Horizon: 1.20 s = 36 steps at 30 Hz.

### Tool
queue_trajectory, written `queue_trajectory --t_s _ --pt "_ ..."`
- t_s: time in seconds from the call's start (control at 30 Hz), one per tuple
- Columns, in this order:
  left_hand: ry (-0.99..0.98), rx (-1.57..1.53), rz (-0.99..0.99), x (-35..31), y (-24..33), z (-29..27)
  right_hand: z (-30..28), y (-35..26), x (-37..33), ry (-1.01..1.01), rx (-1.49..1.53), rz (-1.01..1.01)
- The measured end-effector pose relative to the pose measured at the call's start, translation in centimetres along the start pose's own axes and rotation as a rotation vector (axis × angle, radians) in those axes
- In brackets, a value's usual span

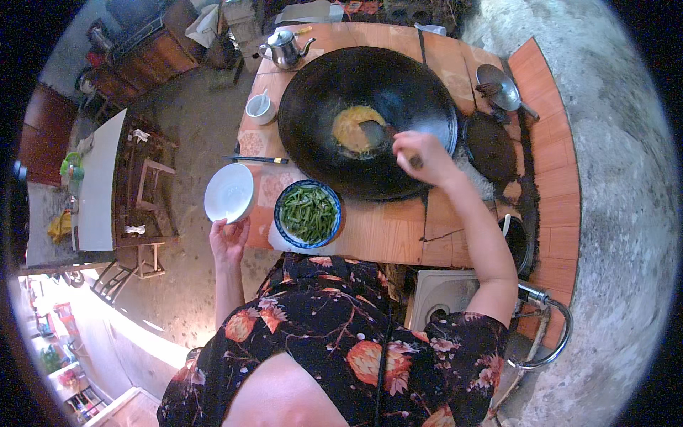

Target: The person washes their hands, cracks an egg into a large wok containing oil and other ingredients, stirs the mixture with a spatula, washes their hands again, manages a wood fire in an adjacent stove with tongs and a poker while holding a plastic bottle, and then continues stirring and flipping the egg in the wok.

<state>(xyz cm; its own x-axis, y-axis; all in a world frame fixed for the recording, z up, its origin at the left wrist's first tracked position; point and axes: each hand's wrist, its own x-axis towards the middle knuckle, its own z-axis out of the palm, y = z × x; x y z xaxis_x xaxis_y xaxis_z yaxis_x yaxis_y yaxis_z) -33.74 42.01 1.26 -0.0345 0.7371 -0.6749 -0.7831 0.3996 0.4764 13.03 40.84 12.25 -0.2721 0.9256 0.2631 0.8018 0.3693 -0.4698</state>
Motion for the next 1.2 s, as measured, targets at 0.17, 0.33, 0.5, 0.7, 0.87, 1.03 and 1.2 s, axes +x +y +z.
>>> queue_trajectory --t_s 0.17,0.33,0.5,0.7,0.87,1.03,1.2 --pt "-0.083 -0.036 -0.079 2.4 -0.4 -3.5 6.4 -2.8 -2.2 -0.256 -0.451 -0.268" --pt "-0.046 0.071 0.003 2.4 -1.2 -4.5 9.1 -5.8 -4.1 -0.502 -0.451 -0.250" --pt "-0.022 0.060 0.055 1.3 -1.1 -4.7 10.9 -5.9 2.3 -0.495 -0.413 -0.295" --pt "-0.034 0.099 0.037 2.2 -1.0 -5.9 23.1 -8.1 16.8 -0.338 -0.156 -0.218" --pt "-0.067 0.098 -0.009 2.3 0.0 -4.2 32.2 -8.6 21.5 -0.541 -0.464 -0.019" --pt "-0.159 0.185 -0.009 4.4 0.7 -5.2 32.0 -10.3 23.4 -0.615 -0.466 -0.067" --pt "-0.219 0.465 -0.050 5.6 1.9 -6.5 30.7 -10.1 23.7 -0.467 -0.249 0.029"
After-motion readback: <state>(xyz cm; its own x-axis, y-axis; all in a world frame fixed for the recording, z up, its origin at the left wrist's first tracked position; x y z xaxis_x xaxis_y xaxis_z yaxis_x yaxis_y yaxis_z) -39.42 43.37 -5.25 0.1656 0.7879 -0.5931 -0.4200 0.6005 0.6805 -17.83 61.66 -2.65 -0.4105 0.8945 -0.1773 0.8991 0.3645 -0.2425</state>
